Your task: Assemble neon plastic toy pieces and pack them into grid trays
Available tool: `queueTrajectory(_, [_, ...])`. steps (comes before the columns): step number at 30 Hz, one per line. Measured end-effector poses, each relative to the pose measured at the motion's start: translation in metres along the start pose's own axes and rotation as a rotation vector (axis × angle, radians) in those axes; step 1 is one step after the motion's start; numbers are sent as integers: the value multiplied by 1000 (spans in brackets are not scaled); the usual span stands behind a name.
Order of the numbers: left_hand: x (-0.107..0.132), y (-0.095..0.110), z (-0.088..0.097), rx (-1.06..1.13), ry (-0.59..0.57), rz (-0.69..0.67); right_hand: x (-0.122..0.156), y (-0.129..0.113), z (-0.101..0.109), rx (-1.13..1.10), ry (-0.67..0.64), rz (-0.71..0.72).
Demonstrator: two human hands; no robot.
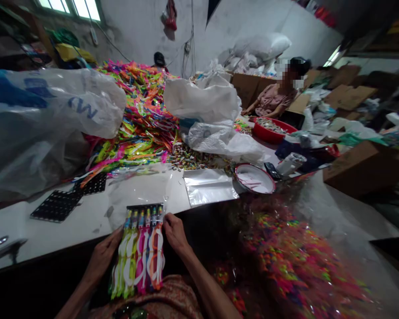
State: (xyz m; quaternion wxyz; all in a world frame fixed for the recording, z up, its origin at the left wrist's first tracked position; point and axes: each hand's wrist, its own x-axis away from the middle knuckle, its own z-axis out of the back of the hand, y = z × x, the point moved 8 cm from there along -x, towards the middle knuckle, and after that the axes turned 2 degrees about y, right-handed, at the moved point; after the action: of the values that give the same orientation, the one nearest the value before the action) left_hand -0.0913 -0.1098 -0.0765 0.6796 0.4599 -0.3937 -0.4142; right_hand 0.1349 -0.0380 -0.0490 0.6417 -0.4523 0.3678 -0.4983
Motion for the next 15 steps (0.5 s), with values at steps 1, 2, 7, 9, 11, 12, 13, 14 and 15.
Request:
queueTrajectory(1, [-3, 1, -1, 27, 16, 14, -3, 7, -3, -105, 16, -57])
queueTrajectory(2, [-6, 1, -2, 53, 22, 27, -6, 14, -8, -193, 21, -101])
queueTrajectory(7, [-5, -13, -10, 156, -5, 108, -12, 34, -18, -276, 149, -199])
queueTrajectory(9, [0, -23, -11, 166, 5, 145, -10, 34, -13, -210, 223, -200])
queueTrajectory(11, [6, -32, -12, 171, 13, 177, -8, 27, -12, -94, 197, -152])
queueTrajectory(12, [8, -36, -12, 176, 12, 194, -7, 22, -11, -26, 161, -124])
queueTrajectory(13, [10, -40, -12, 183, 12, 210, -5, 17, -11, 25, 122, -102])
queueTrajectory(14, [11, -44, -11, 192, 16, 231, -4, 13, -11, 46, 88, -95])
queueTrajectory(15, [11, -47, -10, 204, 21, 250, -2, 10, -11, 22, 58, -99])
